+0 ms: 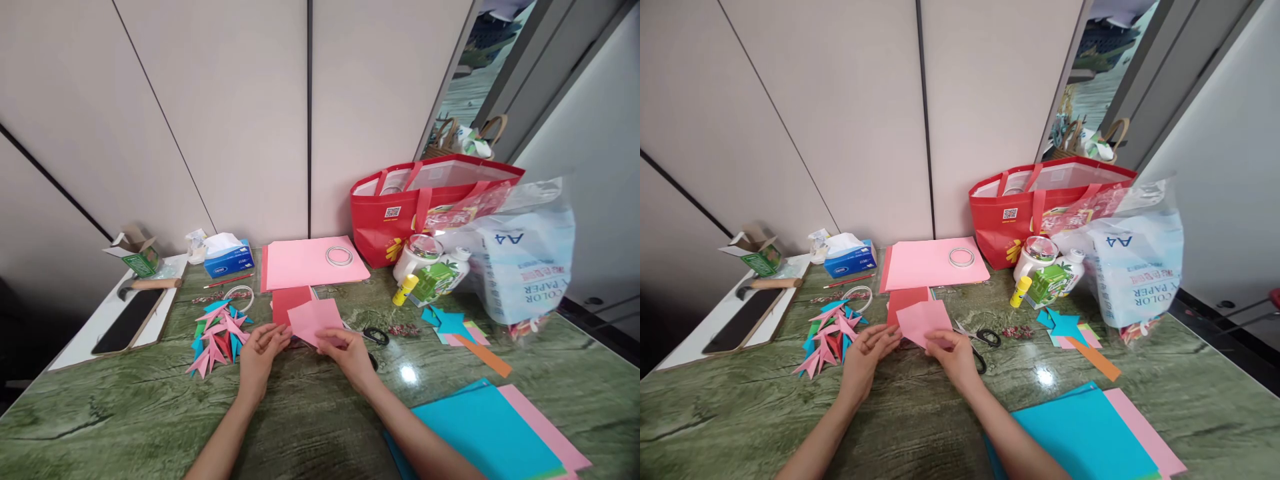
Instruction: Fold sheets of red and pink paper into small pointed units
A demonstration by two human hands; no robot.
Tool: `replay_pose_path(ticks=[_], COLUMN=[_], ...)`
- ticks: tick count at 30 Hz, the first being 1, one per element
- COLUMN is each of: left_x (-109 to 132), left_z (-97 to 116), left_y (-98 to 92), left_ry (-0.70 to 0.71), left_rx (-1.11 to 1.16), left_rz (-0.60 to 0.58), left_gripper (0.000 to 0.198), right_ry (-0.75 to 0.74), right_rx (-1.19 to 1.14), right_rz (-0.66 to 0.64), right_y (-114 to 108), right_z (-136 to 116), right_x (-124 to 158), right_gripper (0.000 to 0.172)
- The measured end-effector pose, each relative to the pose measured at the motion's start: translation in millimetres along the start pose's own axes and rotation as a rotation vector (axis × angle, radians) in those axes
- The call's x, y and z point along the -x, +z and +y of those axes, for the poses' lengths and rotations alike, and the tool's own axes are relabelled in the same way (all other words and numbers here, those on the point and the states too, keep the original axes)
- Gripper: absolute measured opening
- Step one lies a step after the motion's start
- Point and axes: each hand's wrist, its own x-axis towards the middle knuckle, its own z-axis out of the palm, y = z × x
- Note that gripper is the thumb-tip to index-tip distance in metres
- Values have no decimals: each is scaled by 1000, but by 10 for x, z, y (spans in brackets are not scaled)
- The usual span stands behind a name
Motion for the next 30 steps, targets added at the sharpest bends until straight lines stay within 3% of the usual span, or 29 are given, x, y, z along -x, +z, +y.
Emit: replay_pose_path(ticks=[2,5,8,11,13,17,22,30], left_x=[38,87,77,36,22,37,66,134], left_z=[-30,-77,-88,-64,-49,-58,-79,-107], left_y=[47,95,76,36,27,41,55,77], left_ry=[-59,-37,1,-7,0,71,88,13], left_rx=[-45,-159,-164,-87,-59,-43,-111,-191], left_rz=[-112,-260,-203,-113,-81,-70,-144,-233], left_gripper=[34,27,25,41,45,34,18,34], right_ry=[-4,-79,-140,-201,-220,-180,-184,-78], right_rx=[-60,36,61,38,24,-2,26,-188], right_rz=[-31,-131,-280,-382,-363,-248,-99,46], right_y=[42,94,105,91,84,88,98,132], right_z=[-11,-25,-32,-33,-30,-10,12,6], right_x=[35,104,148,149,135,106,83,73], right_gripper=[21,25,37,41,37,25,12,26])
